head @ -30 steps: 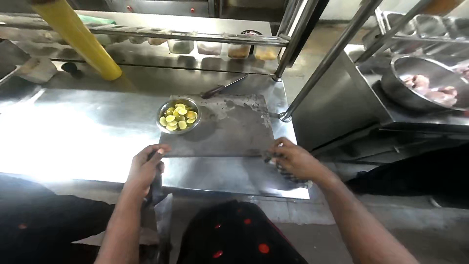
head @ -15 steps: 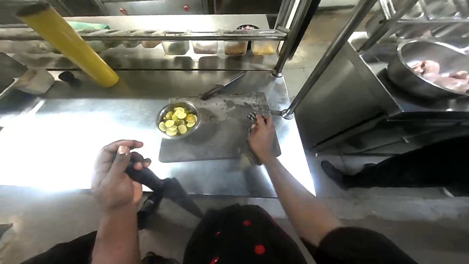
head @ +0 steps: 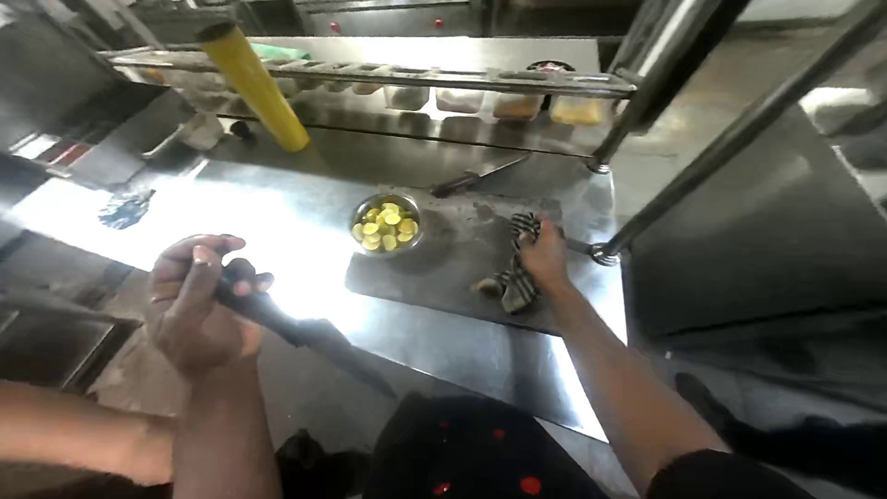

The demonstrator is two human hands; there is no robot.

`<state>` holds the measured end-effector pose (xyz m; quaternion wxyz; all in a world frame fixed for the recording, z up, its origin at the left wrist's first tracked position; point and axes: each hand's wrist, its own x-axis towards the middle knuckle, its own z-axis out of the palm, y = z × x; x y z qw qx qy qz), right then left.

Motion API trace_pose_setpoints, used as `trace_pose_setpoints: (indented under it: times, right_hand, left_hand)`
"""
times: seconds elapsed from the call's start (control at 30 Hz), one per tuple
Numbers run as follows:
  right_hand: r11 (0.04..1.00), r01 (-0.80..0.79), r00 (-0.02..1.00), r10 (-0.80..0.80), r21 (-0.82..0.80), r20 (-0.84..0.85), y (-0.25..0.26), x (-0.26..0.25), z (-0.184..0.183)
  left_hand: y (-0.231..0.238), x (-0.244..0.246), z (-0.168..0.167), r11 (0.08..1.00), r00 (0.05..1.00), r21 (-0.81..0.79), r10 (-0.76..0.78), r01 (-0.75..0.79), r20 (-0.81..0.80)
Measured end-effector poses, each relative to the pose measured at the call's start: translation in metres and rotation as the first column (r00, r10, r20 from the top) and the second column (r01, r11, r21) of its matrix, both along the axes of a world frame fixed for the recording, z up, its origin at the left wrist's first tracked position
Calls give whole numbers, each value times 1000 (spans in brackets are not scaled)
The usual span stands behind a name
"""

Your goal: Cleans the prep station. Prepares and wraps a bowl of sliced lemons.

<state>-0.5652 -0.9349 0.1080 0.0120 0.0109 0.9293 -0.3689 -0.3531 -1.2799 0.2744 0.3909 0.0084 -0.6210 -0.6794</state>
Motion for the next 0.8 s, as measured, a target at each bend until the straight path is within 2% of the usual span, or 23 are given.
trace_pose_setpoints:
  times: [0.03,0.07,0.1,0.13,0.17,0.2,0.23,0.27,0.3,0.37,0.43,0.47,0.5,0.53,0.63,0.73,0.8]
  right_hand:
    - [991,-77,997,74,109,30,-19,11,-7]
    - [954,-250,968,246,164,44,-41,36,-8]
    - [861,-484,875,477,156,81,-61,68,-6]
    - [698,-712,702,703,83,115,-76,106,-1]
    - [463,-886,456,881,-36,126,-87,139,1]
    - [213,-961,198,975,-176,101,-96,159,7]
    - [58,-961,44,997,-270,59,-101,166,14]
    - [30,-949,24,999,-313,23,-102,161,20]
    - [109,-932,111,994,-346,14,-97,149,25]
    - [419,-818,427,901,-393,71,-83,114,30]
    - [758,-600,731,649,-256,212,-75,82,31]
    - [867,-479,838,498,-137,224,-75,72,27]
    - [923,-385,899,380,-19,220,-78,66,20]
    - [932,-355,915,330,76,233,-82,66,13]
    - [887,-376,921,325,267,216,-93,68,12]
    - [958,-129,992,122,258,44,-89,56,22]
    - [989,-19,994,35,147,-105,-101,49,30]
  left_hand:
    - [2,3,5,999,1000,-20,28,-28,-7]
    - [2,4,12,997,998,-48,53,-54,-16]
    - [1,2,18,994,997,-75,72,-74,-33]
    - [0,2,24,990,995,-99,93,-97,-45]
    - [-5,3,29,986,993,-128,103,-109,-51]
    - [-12,2,34,979,993,-167,107,-115,-53]
    - [-22,-2,39,972,993,-203,107,-117,-59]
    - [-35,-7,41,967,992,-224,107,-118,-60]
    - [-48,-11,41,965,992,-230,119,-128,-53]
    - [-67,-22,39,970,988,-188,154,-157,-35]
    - [-86,-36,39,978,984,-108,177,-179,-28]
    - [-96,-44,38,982,982,-48,184,-185,-33]
    - [-106,-50,36,983,982,18,182,-181,-46]
    - [-117,-57,33,982,983,81,176,-171,-57]
    - [-155,-80,19,959,990,260,130,-111,-58]
    - [-188,-101,-13,907,998,421,32,-8,-51]
    - [-206,-109,-44,814,996,575,-52,81,-68]
